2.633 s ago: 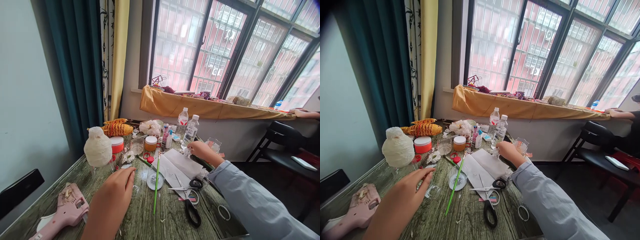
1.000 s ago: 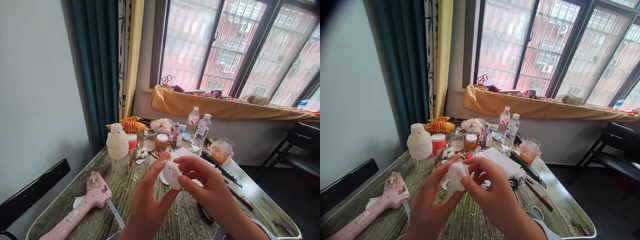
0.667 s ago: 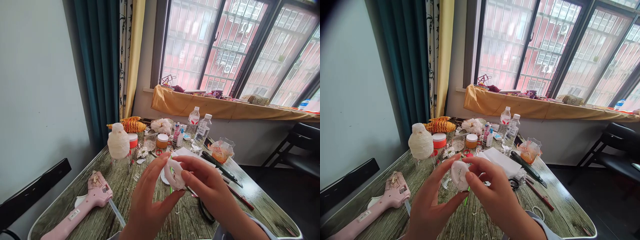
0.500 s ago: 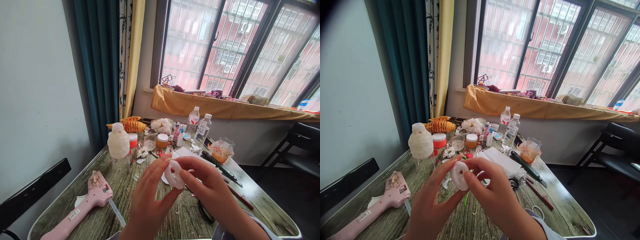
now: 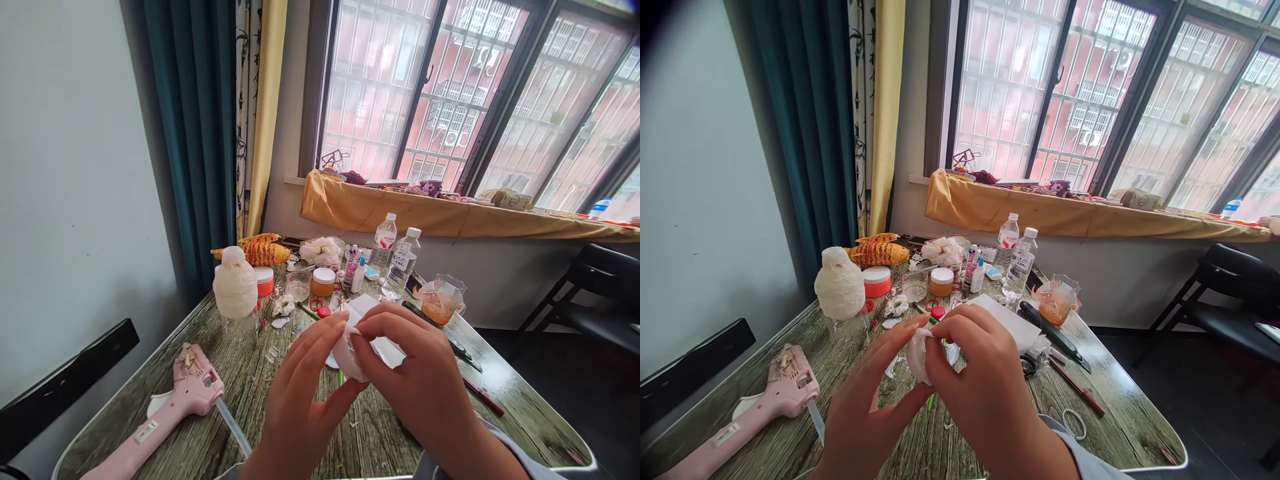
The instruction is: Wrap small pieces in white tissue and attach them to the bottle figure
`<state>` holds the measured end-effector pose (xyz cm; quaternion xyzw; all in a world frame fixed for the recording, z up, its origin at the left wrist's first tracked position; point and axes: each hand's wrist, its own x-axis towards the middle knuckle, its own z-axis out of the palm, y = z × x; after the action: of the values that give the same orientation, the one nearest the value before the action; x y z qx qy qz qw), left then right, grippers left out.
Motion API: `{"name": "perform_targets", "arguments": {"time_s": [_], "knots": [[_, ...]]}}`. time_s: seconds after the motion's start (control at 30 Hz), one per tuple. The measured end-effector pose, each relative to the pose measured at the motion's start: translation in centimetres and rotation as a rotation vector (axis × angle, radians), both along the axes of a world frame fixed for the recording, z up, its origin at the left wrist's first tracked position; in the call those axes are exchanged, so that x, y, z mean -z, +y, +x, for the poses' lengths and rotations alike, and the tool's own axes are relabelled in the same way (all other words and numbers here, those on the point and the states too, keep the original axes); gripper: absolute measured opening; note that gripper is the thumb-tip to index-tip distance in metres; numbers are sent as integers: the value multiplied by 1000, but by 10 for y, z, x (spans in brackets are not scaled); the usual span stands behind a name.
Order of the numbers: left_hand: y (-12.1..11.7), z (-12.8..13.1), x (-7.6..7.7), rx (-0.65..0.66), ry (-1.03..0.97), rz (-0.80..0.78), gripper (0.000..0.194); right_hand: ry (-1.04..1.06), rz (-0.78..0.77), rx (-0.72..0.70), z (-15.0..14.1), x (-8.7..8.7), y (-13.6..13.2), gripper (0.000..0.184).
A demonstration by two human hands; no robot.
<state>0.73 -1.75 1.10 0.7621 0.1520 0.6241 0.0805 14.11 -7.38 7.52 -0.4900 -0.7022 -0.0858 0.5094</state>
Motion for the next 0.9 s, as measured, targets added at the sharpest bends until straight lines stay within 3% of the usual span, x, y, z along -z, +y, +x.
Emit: {"name": "perform_targets", "arguments": {"time_s": [0.27,0.6,0.77,0.9], "knots": [[-1,4,3,35,-109,-54,49,-58,-61,17,0,-1,0,9],[-1,4,8,-31,-92,-122,43,-133,33,91,-1,-1,1,15],[-9,1,1,53,-224,-415,35,-326,112,34,-1,2,2,28],[-14,-2,-7,129,-298,-625,20,-325,110,15,-1,4,3,26]]}}
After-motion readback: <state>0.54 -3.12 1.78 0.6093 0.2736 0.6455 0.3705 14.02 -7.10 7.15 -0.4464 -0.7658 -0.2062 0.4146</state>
